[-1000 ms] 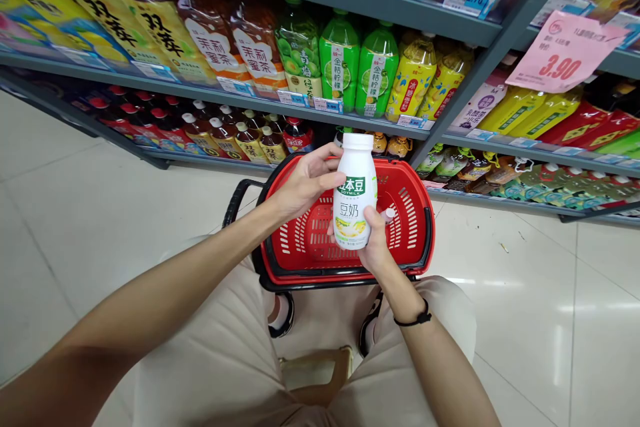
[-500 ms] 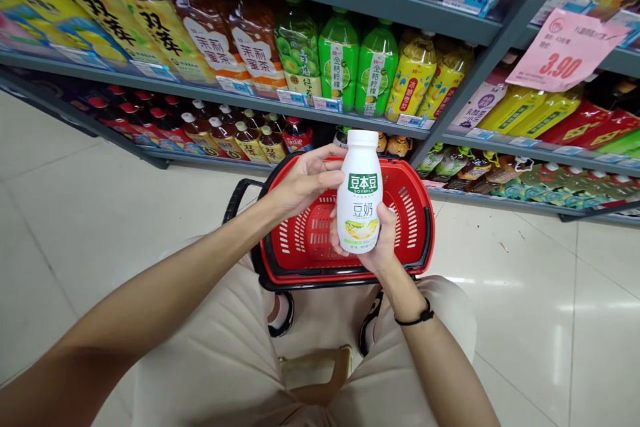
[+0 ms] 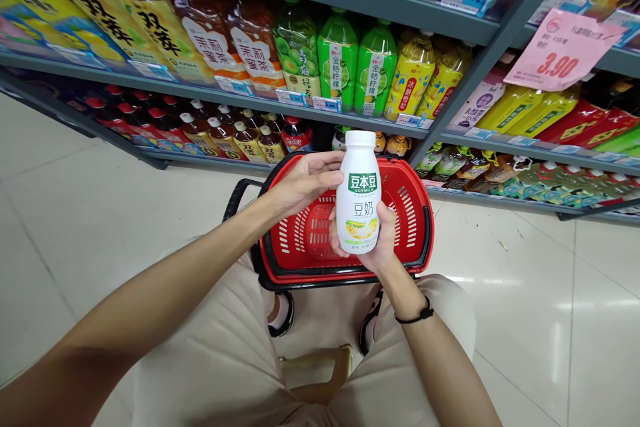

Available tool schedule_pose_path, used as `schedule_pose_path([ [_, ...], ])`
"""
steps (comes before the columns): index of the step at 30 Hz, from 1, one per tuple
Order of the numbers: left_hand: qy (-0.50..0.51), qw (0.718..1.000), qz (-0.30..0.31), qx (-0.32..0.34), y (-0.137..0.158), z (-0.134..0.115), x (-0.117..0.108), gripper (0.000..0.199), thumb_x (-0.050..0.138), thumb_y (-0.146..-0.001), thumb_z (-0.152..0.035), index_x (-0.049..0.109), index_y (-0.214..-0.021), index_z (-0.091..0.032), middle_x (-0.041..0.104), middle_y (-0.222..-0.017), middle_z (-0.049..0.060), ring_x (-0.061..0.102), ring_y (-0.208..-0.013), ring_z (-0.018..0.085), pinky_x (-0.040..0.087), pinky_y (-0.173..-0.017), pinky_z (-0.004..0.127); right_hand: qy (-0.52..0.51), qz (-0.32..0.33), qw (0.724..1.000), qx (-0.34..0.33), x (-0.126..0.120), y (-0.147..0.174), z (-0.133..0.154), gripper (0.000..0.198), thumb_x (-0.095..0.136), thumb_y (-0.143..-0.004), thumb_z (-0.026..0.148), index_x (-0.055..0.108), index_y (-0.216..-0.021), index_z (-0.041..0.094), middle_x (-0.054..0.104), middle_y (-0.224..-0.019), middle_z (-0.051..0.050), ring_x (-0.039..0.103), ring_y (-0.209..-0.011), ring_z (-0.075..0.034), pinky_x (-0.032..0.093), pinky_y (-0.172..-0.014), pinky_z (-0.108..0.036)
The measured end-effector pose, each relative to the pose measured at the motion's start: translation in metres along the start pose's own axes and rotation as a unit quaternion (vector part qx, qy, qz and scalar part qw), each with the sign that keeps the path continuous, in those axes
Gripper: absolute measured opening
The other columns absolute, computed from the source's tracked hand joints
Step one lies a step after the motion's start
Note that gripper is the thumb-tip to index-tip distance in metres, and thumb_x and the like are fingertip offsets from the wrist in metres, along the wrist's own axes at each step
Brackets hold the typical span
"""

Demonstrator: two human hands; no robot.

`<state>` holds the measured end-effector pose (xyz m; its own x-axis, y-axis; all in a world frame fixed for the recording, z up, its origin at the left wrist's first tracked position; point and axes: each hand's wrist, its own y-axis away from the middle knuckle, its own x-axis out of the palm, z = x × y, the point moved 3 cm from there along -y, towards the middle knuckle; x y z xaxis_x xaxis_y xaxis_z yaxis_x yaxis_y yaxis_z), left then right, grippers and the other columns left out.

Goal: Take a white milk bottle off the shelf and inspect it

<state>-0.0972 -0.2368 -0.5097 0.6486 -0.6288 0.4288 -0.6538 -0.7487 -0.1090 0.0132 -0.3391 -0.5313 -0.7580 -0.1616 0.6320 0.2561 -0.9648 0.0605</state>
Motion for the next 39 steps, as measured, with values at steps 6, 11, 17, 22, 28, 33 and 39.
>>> schedule_pose_path([
  [6, -0.045, 0.999, -0.027, 0.004, 0.004, 0.001, -0.004, 0.046, 0.090, -0.083, -0.046, 0.080, -0.115, -0.014, 0.080, -0.098, 0.010, 0.076, -0.093, 0.022, 0.062, -0.081, 0.031, 0.007, 0.003, 0.999, -0.031, -0.004, -0.002, -0.002, 0.075, 0.050, -0.081, 0.085, 0.071, -0.095, 0.014, 0.066, -0.057, -0.006, 0.047, -0.038, -0.016, 0.034, -0.034, -0.027],
  [11, -0.061, 0.997, -0.051, 0.016, 0.004, 0.003, -0.006, 0.044, 0.089, -0.084, -0.046, 0.082, -0.114, -0.015, 0.080, -0.095, 0.010, 0.076, -0.094, 0.024, 0.062, -0.075, 0.030, -0.004, -0.018, 1.000, -0.025, -0.004, -0.002, -0.002, 0.074, 0.053, -0.081, 0.084, 0.072, -0.096, 0.014, 0.069, -0.059, -0.007, 0.049, -0.039, -0.016, 0.037, -0.035, -0.027],
  [17, -0.034, 0.995, -0.088, 0.016, -0.002, 0.006, -0.010, 0.049, 0.096, -0.074, -0.047, 0.084, -0.111, -0.018, 0.081, -0.107, 0.009, 0.076, -0.092, 0.020, 0.061, -0.078, 0.028, -0.034, -0.088, 0.995, -0.038, -0.008, -0.003, -0.004, 0.065, 0.057, -0.085, 0.074, 0.069, -0.111, 0.017, 0.076, -0.085, -0.009, 0.061, -0.054, -0.018, 0.039, -0.036, -0.026],
  [22, -0.046, 0.996, -0.073, 0.000, -0.004, 0.009, -0.010, 0.047, 0.093, -0.077, -0.052, 0.083, -0.108, -0.018, 0.080, -0.104, 0.007, 0.073, -0.087, 0.017, 0.059, -0.078, 0.027, -0.003, -0.116, 0.992, -0.048, -0.011, -0.003, -0.006, 0.066, 0.059, -0.084, 0.074, 0.067, -0.110, 0.015, 0.074, -0.080, -0.009, 0.064, -0.057, -0.019, 0.039, -0.036, -0.025],
  [28, -0.058, 0.993, -0.097, -0.020, -0.005, 0.014, -0.005, 0.058, 0.074, -0.089, -0.070, 0.077, -0.115, -0.019, 0.076, -0.090, 0.007, 0.066, -0.064, 0.015, 0.050, -0.056, 0.026, 0.028, -0.109, 0.993, -0.025, -0.008, 0.000, -0.008, 0.064, 0.057, -0.082, 0.072, 0.065, -0.111, 0.015, 0.074, -0.078, -0.010, 0.072, -0.074, -0.028, 0.055, -0.049, -0.033],
  [33, -0.032, 0.993, -0.112, 0.005, -0.009, 0.012, -0.004, 0.060, 0.076, -0.086, -0.073, 0.075, -0.106, -0.016, 0.076, -0.093, 0.008, 0.071, -0.079, 0.019, 0.055, -0.064, 0.028, 0.012, -0.094, 0.995, -0.026, -0.006, 0.001, -0.005, 0.061, 0.056, -0.083, 0.067, 0.067, -0.114, 0.015, 0.078, -0.088, -0.013, 0.074, -0.085, -0.031, 0.059, -0.054, -0.038],
  [39, -0.081, 0.985, -0.146, 0.037, -0.013, 0.013, -0.017, 0.053, 0.075, -0.090, -0.068, 0.078, -0.097, -0.015, 0.076, -0.096, 0.008, 0.069, -0.083, 0.017, 0.051, -0.066, 0.026, 0.035, -0.178, 0.981, -0.068, -0.014, 0.000, -0.008, 0.048, 0.081, -0.079, 0.054, 0.071, -0.107, 0.016, 0.080, -0.097, -0.011, 0.076, -0.091, -0.030, 0.067, -0.071, -0.042],
])
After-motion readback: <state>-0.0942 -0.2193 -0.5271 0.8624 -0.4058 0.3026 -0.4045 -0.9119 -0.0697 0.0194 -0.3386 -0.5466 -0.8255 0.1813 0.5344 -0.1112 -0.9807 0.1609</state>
